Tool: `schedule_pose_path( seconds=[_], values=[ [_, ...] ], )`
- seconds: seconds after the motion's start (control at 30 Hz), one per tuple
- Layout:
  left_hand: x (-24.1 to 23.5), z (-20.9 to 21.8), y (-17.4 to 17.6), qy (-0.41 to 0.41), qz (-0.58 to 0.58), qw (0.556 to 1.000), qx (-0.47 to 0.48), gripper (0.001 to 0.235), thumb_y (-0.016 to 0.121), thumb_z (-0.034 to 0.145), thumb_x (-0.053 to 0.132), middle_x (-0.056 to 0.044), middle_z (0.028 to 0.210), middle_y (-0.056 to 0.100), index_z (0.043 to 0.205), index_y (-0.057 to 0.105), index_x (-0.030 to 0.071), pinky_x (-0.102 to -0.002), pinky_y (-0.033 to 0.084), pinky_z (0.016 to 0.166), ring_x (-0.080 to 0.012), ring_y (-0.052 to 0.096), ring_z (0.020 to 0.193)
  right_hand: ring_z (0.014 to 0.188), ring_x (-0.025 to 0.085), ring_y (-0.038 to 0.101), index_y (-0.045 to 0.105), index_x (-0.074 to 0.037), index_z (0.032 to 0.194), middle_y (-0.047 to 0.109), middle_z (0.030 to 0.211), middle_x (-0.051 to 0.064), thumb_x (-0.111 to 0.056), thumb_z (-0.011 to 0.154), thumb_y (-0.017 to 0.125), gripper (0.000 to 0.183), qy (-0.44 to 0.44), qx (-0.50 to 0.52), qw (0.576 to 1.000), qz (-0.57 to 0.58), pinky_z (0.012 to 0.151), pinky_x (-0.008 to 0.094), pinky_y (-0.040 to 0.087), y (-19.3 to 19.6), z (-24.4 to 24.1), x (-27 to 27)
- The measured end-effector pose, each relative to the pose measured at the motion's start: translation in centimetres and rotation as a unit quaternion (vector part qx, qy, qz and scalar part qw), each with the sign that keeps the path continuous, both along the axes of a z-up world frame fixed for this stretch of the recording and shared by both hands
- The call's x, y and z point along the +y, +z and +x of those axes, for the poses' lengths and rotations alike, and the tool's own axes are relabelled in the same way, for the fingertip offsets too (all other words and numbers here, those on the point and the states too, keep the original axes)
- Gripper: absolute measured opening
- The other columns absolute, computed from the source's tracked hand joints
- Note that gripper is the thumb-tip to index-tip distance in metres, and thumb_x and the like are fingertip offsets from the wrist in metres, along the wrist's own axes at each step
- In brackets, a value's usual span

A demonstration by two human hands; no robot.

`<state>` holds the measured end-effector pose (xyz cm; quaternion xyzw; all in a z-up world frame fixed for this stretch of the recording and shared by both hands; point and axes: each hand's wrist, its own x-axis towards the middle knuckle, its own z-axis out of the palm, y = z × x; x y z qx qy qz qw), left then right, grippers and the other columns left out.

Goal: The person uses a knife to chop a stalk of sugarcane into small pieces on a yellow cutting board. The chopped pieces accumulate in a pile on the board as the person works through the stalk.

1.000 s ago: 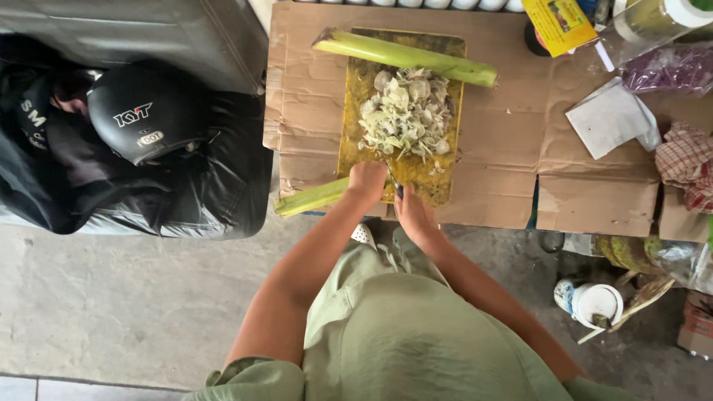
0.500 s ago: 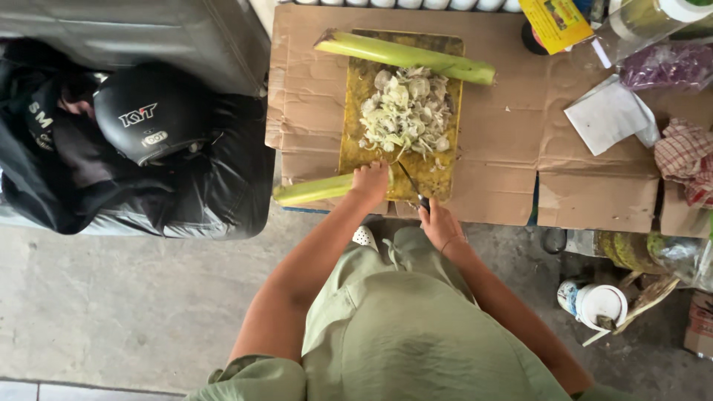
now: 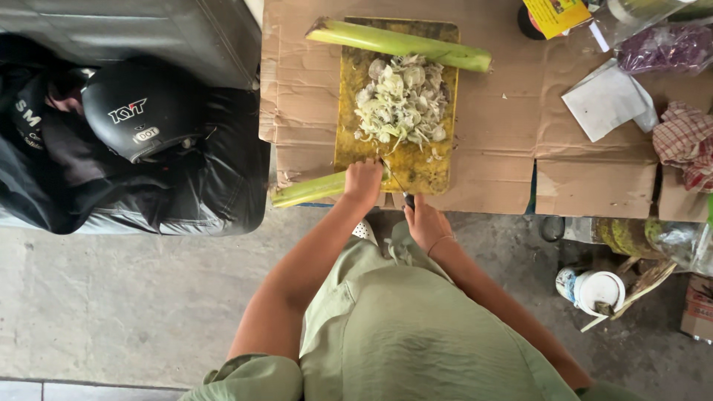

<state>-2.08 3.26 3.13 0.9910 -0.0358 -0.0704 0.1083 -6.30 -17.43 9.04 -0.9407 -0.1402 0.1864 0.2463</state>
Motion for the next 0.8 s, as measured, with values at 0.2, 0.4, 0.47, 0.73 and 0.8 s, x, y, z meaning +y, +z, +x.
schedule_pose_path(
  seconds=[0.2, 0.4, 0.47, 0.73, 0.8],
  values=[
    [-0.7, -0.2, 2.4, -0.011, 0.037, 0.998, 0.044, 0.03, 0.075, 0.077, 0.015, -0.013, 0.103, 0.072, 0.105, 0.071, 0.009, -0.044, 0.054, 0.085, -0.0322, 0.068, 0.1, 0.088, 0.052, 0.067, 0.046, -0.005, 0.119, 0.072, 0.092, 0.028, -0.035, 0.102, 0.051, 0.035, -0.023, 0.084, 0.994, -0.058, 0.076, 0.063, 0.051, 2.6, 0.1, 1.8],
    [-1.1, 0.0, 1.1, 0.017, 0.036, 0.999, 0.016, 0.045, 0.076, 0.073, 0.017, -0.015, 0.104, 0.071, 0.115, 0.068, 0.004, -0.044, 0.054, 0.081, -0.0329, 0.068, 0.097, 0.09, 0.053, 0.067, 0.047, -0.004, 0.118, 0.071, 0.092, 0.029, -0.034, 0.105, 0.051, 0.033, -0.033, 0.07, 0.997, -0.027, 0.078, 0.063, 0.051, -0.7, 3.5, 4.8],
    [-1.1, 0.2, 0.5, 0.032, 0.031, 0.999, -0.018, 0.035, 0.071, 0.081, 0.013, -0.014, 0.104, 0.072, 0.114, 0.068, 0.004, -0.045, 0.055, 0.079, -0.0322, 0.07, 0.096, 0.089, 0.053, 0.067, 0.046, -0.005, 0.118, 0.071, 0.091, 0.029, -0.034, 0.105, 0.051, 0.032, -0.029, 0.077, 0.996, -0.041, 0.077, 0.062, 0.051, -2.1, 3.6, 4.5],
    [-1.2, 0.4, -0.4, 0.043, 0.036, 0.998, -0.022, 0.03, 0.064, 0.084, 0.01, -0.013, 0.1, 0.073, 0.113, 0.068, 0.004, -0.043, 0.058, 0.075, -0.0313, 0.072, 0.091, 0.084, 0.051, 0.068, 0.042, -0.006, 0.133, 0.072, 0.088, 0.027, -0.033, 0.1, 0.055, 0.044, -0.01, 0.042, 0.997, -0.07, 0.073, 0.062, 0.052, -3.8, 2.7, 3.3],
    [-1.1, 0.8, -0.6, 0.053, 0.025, 0.998, -0.026, 0.027, 0.064, 0.085, 0.011, -0.012, 0.1, 0.073, 0.111, 0.067, 0.004, -0.043, 0.058, 0.074, -0.0308, 0.073, 0.09, 0.086, 0.049, 0.069, 0.049, -0.005, 0.121, 0.073, 0.089, 0.026, -0.035, 0.105, 0.054, 0.034, -0.013, 0.053, 0.996, -0.068, 0.074, 0.059, 0.053, -4.3, 4.4, 4.4]
  ],
)
